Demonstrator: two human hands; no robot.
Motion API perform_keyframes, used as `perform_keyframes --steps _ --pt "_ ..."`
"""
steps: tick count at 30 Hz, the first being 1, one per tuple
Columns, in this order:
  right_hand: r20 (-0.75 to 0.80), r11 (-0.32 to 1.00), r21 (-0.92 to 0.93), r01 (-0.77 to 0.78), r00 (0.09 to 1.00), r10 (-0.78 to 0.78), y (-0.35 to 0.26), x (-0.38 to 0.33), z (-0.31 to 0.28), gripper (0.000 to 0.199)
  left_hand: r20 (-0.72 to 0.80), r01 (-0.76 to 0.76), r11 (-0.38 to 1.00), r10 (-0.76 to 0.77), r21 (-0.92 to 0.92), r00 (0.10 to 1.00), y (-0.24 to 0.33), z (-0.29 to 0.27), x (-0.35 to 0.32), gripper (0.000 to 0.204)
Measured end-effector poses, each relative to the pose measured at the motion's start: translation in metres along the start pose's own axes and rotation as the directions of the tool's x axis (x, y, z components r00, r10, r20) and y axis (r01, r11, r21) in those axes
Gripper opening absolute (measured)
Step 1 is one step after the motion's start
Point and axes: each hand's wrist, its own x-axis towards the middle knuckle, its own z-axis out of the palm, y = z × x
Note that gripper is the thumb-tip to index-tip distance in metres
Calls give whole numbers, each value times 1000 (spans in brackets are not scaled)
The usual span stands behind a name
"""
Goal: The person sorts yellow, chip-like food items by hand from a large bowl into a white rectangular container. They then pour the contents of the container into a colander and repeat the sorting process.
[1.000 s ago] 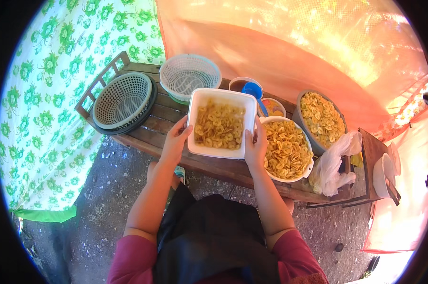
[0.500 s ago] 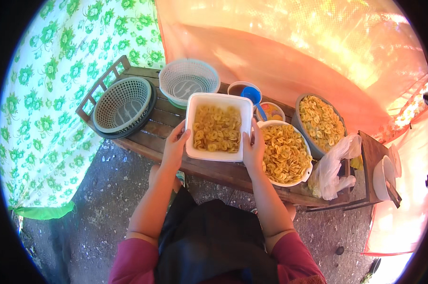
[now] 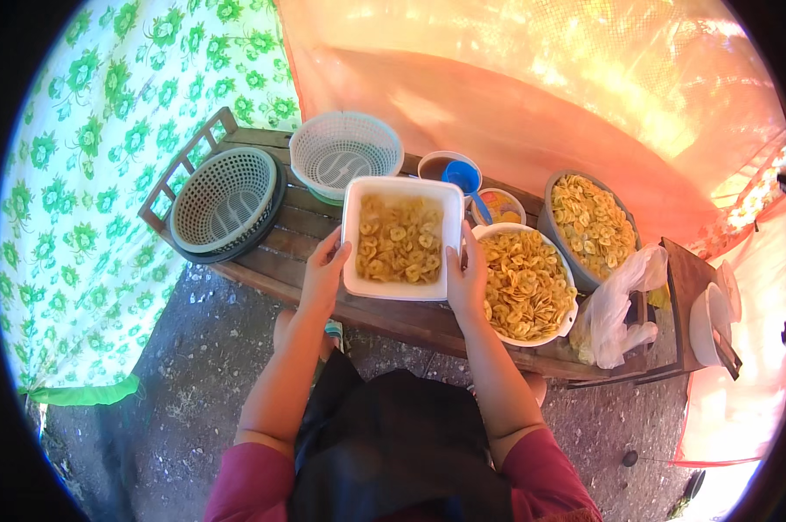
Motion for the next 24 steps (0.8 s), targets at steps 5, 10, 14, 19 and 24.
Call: perform_keyframes --steps 5,10,14,19,24 --pt "25 1000 -16 -20 999 21 6 2 2 52 27 19 997 -21 81 999 3 1 1 43" --pt "-13 999 21 -31 999 31 4 -3 -1 48 65 -12 1000 11 29 998 -5 -2 1 45" --pt "-5 992 49 -118 993 119 -4 -5 -7 48 52 1 998 -4 64 999 -11 -4 5 45" --pt "128 968 -20 -250 960 251 -8 -8 -14 47 81 99 994 -104 55 991 -7 1 -1 46" --pt "-43 999 42 -21 999 23 -4 -7 -13 48 83 -7 998 11 -56 997 1 5 -7 43"
